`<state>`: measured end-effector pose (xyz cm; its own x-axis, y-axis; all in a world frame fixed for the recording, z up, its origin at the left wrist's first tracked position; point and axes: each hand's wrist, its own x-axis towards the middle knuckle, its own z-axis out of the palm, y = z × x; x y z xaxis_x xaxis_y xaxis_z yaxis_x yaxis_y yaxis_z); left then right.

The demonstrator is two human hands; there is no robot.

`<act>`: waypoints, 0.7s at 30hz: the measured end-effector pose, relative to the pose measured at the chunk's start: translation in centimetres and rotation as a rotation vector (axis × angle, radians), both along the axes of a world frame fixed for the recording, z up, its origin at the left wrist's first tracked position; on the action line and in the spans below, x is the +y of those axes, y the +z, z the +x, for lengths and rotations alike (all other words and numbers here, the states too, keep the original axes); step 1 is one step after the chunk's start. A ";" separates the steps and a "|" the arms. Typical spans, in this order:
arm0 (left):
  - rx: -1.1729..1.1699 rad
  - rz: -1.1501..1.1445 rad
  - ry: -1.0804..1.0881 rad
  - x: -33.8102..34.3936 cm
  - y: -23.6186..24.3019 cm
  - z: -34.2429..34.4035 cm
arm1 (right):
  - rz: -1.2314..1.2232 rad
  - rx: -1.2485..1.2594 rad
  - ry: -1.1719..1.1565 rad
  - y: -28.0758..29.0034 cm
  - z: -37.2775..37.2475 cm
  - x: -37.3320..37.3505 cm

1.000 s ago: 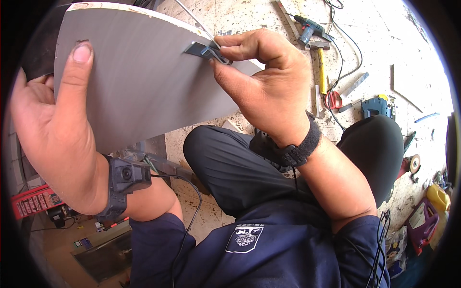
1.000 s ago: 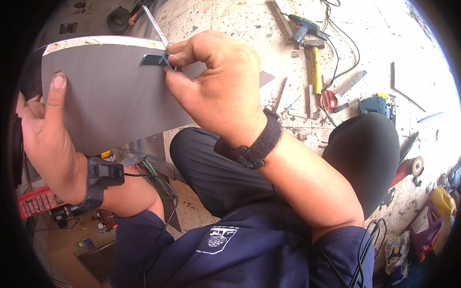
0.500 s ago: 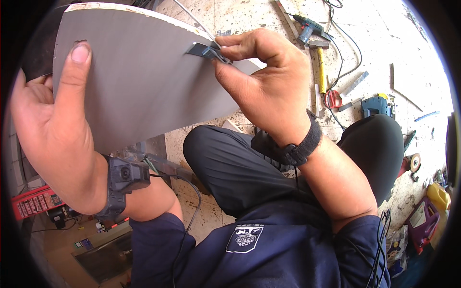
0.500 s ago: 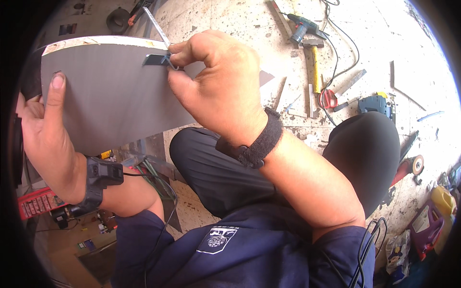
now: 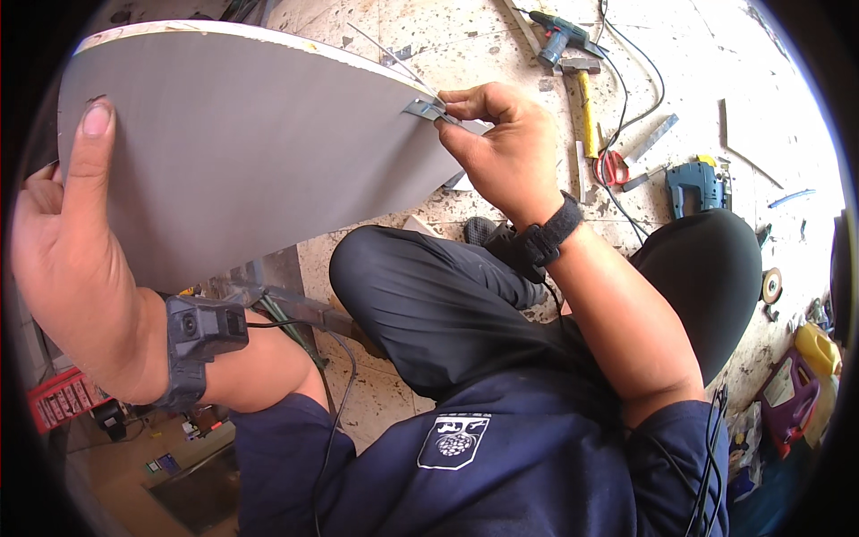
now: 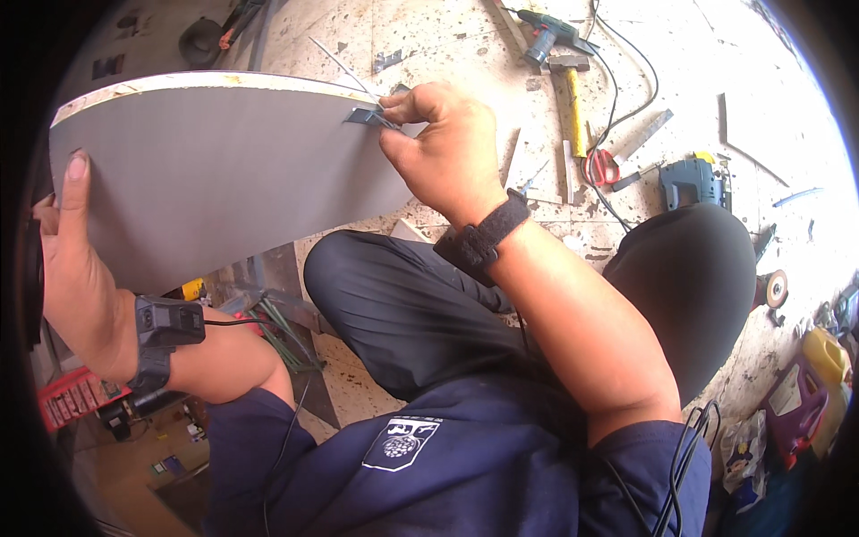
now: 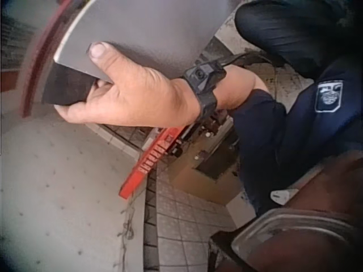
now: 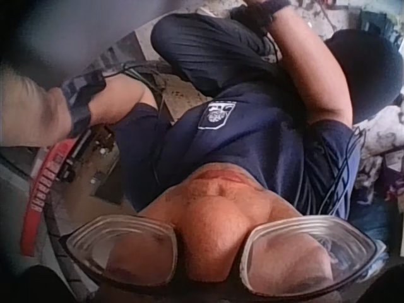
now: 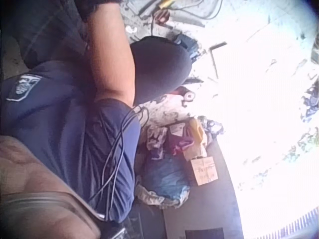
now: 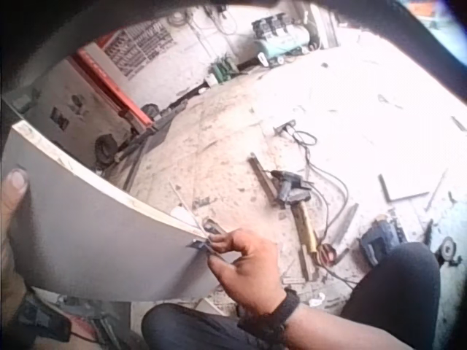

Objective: Sanding the edge of a wood panel with an angle grinder and attaching a metal bracket using a power drill.

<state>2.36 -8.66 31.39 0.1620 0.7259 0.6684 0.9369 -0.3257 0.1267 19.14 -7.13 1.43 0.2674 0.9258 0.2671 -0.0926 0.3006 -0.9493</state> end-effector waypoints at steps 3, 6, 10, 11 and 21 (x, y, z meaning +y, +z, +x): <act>0.038 -0.032 -0.143 0.2 0.0 0.8 | -0.029 0.031 0.022 -0.3 0.0 0.2; 0.059 -0.056 -0.238 0.2 0.1 1.1 | -0.035 0.020 0.024 -0.3 0.2 0.2; 0.100 -0.052 -0.198 -0.1 0.1 1.1 | -0.045 -0.032 0.043 -0.4 0.3 -0.1; 0.098 -0.043 -0.178 -0.1 0.1 1.2 | -0.048 -0.033 0.042 -0.5 0.2 0.0; 0.124 -0.055 -0.200 -0.1 0.4 0.9 | -0.083 0.000 0.044 -1.9 0.1 0.2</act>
